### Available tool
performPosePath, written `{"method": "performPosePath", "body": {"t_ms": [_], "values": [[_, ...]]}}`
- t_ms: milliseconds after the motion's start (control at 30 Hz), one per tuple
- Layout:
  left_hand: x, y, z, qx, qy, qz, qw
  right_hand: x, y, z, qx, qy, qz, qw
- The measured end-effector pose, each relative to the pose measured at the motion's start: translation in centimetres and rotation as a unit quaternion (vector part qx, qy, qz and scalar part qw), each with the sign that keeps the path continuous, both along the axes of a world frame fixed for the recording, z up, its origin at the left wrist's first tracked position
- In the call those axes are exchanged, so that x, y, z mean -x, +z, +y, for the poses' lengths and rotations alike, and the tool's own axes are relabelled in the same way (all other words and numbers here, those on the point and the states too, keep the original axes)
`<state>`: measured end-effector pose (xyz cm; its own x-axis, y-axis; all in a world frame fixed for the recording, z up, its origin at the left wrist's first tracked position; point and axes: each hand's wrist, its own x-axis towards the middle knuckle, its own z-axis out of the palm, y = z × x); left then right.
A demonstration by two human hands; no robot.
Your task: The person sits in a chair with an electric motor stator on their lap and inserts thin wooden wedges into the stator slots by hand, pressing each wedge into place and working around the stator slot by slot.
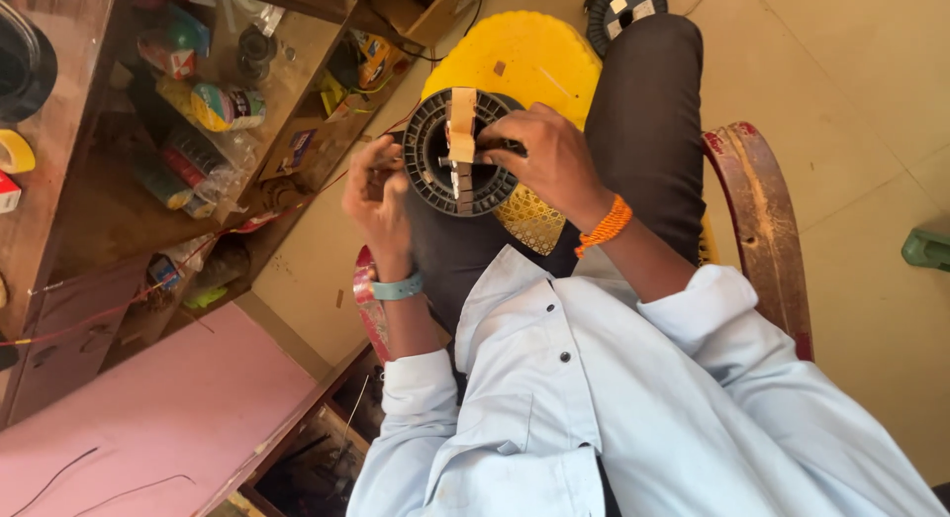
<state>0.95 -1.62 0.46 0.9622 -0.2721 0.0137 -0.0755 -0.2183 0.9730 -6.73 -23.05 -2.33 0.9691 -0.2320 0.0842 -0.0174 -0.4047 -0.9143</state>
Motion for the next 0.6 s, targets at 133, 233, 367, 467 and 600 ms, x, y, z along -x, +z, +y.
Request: {"method": "performPosePath", "body": {"t_ms": [133,233,367,467,600], "values": [[-0.8,0.1,-0.5,-0.072,-0.057,0.073,0.993,-1.0,-1.2,0.2,-0.036,-0.007,0.009,0.999],[0.8,-0.4,-0.5,-0.024,-0.087,0.12,0.989,-1.3,-1.9,-0.7,-0.144,-0.007,0.038,0.989],[3.6,0.3,-0.9,0.021,-0.094,0.113,0.989,-0.8,-1.3,-2.0,-0.242,0.017,0.105,0.964],[4.8,1.1,-1.5,-0.041,-0.088,0.061,0.993,-0.2,0.2,-2.1,-0.252,0.017,0.124,0.96],[5.6,1.6,-3.0,-0.113,-0.024,0.039,0.993,0.6,1.7,-1.0,-0.195,0.013,0.153,0.969]]}}
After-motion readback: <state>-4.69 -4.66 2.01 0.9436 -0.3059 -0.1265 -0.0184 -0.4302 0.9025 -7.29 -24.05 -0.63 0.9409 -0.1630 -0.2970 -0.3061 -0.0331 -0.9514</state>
